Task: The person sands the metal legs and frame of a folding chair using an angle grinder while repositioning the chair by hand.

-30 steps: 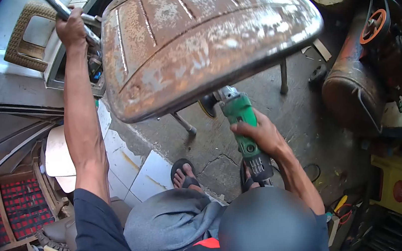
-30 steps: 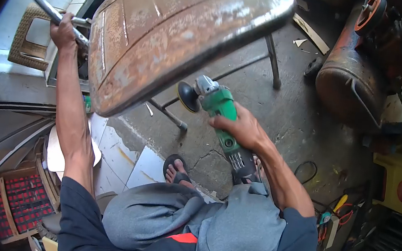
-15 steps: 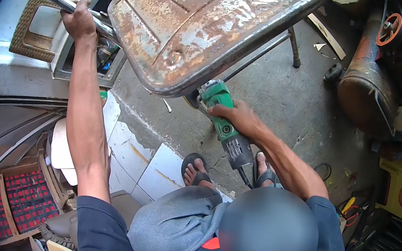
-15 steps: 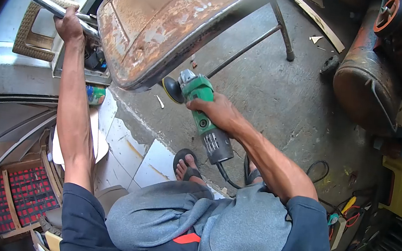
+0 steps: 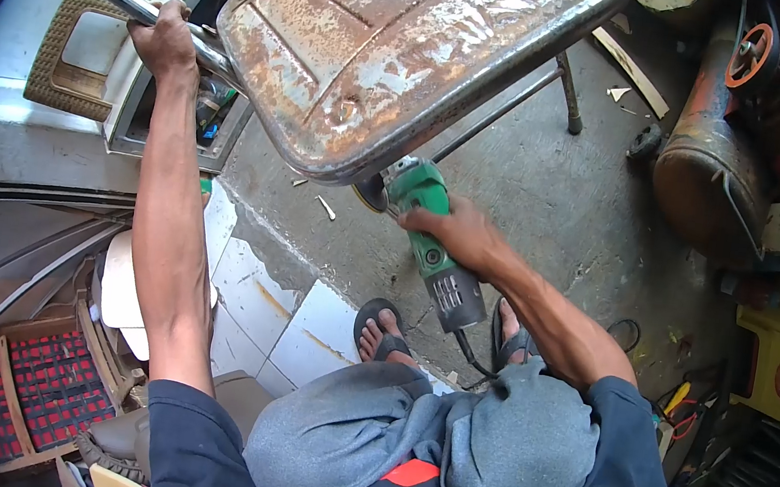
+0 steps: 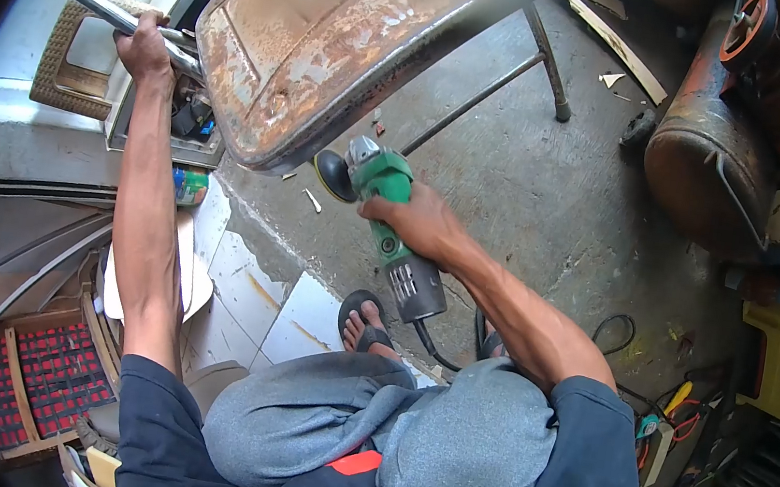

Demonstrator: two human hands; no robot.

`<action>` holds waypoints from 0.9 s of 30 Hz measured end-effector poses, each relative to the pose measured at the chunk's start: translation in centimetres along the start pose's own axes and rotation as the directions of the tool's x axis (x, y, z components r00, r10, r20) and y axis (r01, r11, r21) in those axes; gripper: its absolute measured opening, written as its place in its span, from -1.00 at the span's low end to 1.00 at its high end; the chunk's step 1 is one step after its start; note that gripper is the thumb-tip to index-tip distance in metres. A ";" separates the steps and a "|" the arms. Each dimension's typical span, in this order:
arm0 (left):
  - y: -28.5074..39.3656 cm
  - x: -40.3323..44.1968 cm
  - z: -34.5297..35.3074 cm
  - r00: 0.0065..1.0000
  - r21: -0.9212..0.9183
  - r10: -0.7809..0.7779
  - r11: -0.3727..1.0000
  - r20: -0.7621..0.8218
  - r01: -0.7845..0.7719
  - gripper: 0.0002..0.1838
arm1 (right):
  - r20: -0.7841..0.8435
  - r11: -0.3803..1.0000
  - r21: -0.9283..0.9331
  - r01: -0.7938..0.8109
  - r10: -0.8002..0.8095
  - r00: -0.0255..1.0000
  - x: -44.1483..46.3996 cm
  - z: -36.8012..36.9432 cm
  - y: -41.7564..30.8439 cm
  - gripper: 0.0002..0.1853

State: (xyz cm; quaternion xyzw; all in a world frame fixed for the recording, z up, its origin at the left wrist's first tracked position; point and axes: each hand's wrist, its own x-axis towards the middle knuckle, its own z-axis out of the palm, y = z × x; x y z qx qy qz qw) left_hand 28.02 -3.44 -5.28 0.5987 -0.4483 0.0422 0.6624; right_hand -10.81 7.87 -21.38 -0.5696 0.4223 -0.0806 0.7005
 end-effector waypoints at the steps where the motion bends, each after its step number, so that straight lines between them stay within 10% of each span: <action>1: 0.0 0.1 0.0 1.000 -0.030 -0.006 1.000 0.004 0.006 -0.66 | -0.021 0.999 -0.007 0.035 -0.035 0.999 -0.1 0.2 0.2 -0.38; 16: 1.8 -1.7 0.7 0.995 -0.087 -0.094 0.992 -0.034 0.091 -0.84 | -0.081 1.000 -0.004 -0.012 0.012 0.997 0.2 0.7 0.2 -0.43; 27: 2.0 -2.0 1.0 0.995 0.022 0.070 0.997 -0.070 -0.069 -0.84 | -0.131 0.948 -0.163 0.272 -0.294 0.947 2.0 2.8 -4.6 -0.49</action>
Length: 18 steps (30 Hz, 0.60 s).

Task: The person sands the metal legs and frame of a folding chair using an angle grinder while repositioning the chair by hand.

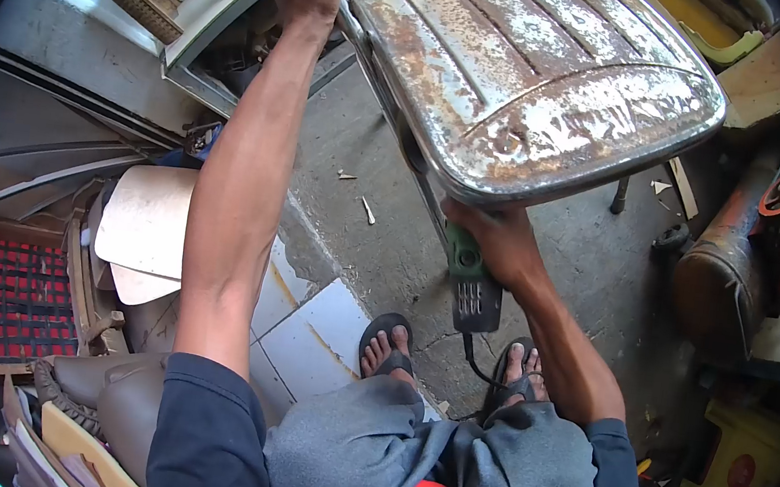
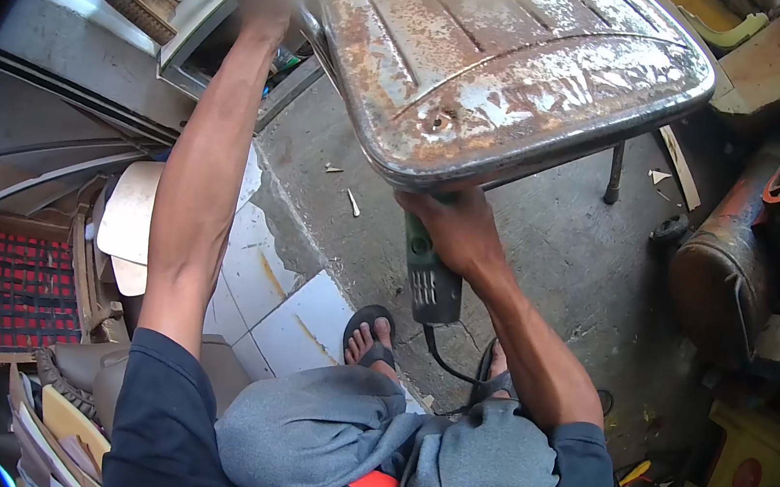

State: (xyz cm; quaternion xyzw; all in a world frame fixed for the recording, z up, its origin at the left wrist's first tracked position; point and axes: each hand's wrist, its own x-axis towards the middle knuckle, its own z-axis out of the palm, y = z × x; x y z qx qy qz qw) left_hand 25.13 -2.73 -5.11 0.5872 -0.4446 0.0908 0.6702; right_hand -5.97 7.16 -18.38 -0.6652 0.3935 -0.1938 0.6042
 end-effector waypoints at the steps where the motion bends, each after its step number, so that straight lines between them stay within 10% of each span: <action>1: -0.1 0.0 -0.1 1.000 -0.002 0.000 1.000 -0.011 0.000 -0.84 | -0.007 0.997 0.040 -0.065 0.066 0.998 -0.8 0.1 1.3 -0.42; 18: -1.4 0.9 -1.8 0.956 -0.224 -0.099 0.961 0.276 0.164 -0.82 | -0.172 0.995 -0.097 0.026 -0.043 0.984 -1.0 2.7 0.4 -0.33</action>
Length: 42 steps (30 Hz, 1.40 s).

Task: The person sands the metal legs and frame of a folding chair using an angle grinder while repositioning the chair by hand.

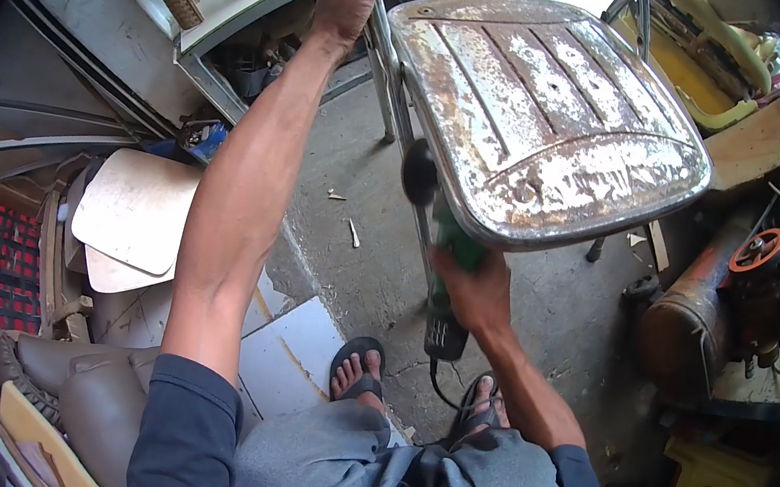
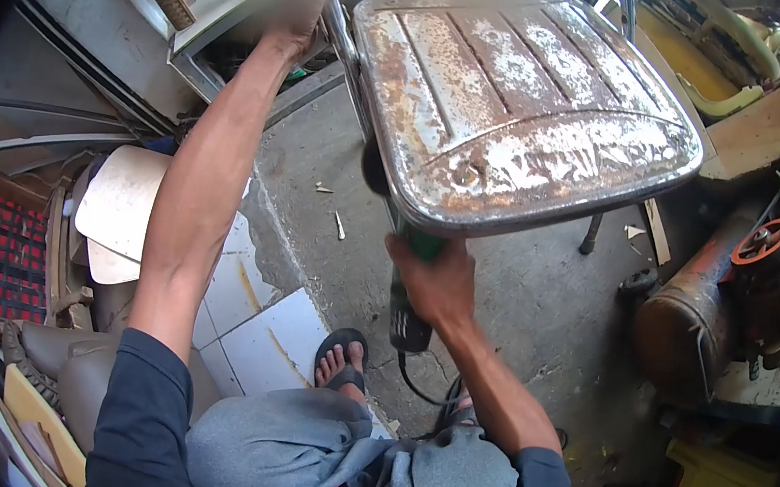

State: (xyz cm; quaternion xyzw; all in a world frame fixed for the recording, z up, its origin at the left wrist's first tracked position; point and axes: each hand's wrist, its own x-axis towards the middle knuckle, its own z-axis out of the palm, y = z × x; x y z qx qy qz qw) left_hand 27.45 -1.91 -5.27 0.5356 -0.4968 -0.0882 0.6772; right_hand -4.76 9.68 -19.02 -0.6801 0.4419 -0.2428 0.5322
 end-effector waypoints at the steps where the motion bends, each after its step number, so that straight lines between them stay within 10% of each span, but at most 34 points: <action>1: 0.3 0.0 0.1 0.999 0.006 0.052 0.999 0.010 -0.052 -0.83 | 0.002 1.000 -0.005 0.008 -0.008 1.000 -0.8 0.1 0.7 -0.33; 9: 1.4 -0.4 0.1 0.997 -0.067 0.075 0.995 0.003 -0.074 -0.80 | -0.038 0.911 -0.372 0.181 -0.210 0.977 -1.6 2.2 -0.8 -0.22; 12: -0.8 1.3 -3.2 0.920 -0.136 -0.161 0.965 0.358 0.223 -0.71 | -0.021 0.837 -0.494 0.234 -0.281 0.959 -0.6 2.7 -2.0 -0.23; 16: -1.0 1.7 -3.3 0.901 -0.108 -0.200 0.960 0.385 0.260 -0.70 | 0.045 0.682 -0.627 0.376 -0.450 0.892 -1.8 1.7 0.4 -0.21; 19: -0.2 1.1 -2.5 0.949 -0.021 -0.006 1.000 0.316 0.013 -0.71 | 0.137 0.616 -0.702 0.357 -0.374 0.917 -3.1 1.3 1.4 -0.12; 21: -0.7 1.5 -2.8 0.902 -0.071 -0.146 0.979 0.405 0.190 -0.73 | 0.126 0.596 -0.712 0.373 -0.414 0.902 -2.7 1.5 0.1 -0.13; 29: 0.0 1.0 -2.4 0.937 0.018 -0.065 0.998 0.343 0.063 -0.46 | 0.126 0.430 -0.796 0.425 -0.570 0.812 -1.2 2.3 -3.4 -0.18; 42: 0.2 0.9 -2.1 0.952 0.023 -0.103 0.995 0.289 0.101 -0.67 | 0.062 0.682 -0.614 0.397 -0.460 0.886 -0.9 0.9 1.0 -0.15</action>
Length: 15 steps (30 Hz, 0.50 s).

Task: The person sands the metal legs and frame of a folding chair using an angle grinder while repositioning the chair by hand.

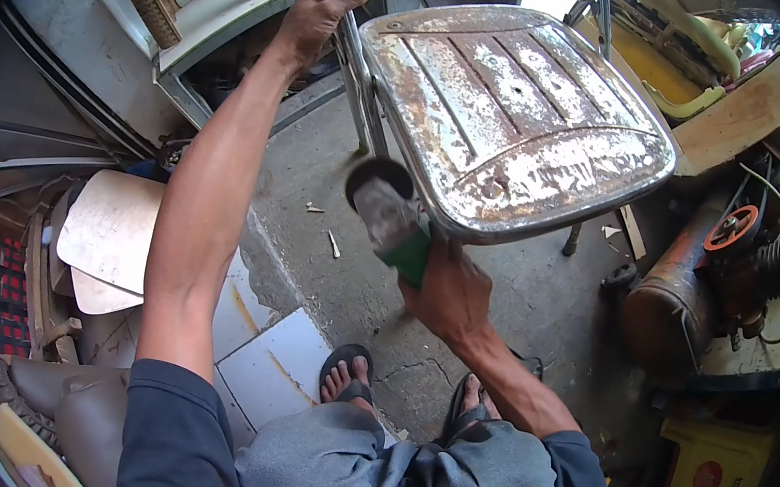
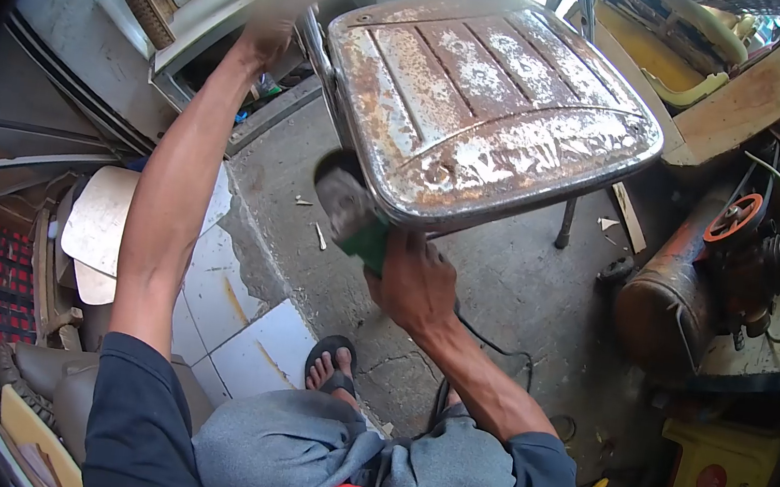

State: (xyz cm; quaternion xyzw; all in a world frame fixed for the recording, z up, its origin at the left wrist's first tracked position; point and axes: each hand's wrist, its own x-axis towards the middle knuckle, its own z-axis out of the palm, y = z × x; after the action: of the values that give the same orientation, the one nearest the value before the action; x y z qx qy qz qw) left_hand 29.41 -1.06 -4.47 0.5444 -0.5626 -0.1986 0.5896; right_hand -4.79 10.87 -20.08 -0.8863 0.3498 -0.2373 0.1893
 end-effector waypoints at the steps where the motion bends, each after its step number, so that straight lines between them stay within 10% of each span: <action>1: -0.4 0.1 0.0 1.000 0.008 0.015 1.000 -0.015 -0.015 -0.68 | 0.012 0.999 0.031 -0.035 0.034 0.999 -1.2 0.3 0.4 -0.22; 15: -1.3 1.1 1.7 0.939 0.139 0.123 0.987 -0.322 -0.082 -0.70 | 0.030 0.974 0.146 -0.175 0.172 0.985 -4.7 0.0 4.0 -0.25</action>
State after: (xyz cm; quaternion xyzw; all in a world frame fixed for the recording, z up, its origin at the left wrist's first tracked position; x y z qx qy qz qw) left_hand 28.79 -3.16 -5.50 0.5753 -0.4949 -0.0384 0.6501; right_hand -9.91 11.44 -23.47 -0.8379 0.4055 -0.2378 0.2775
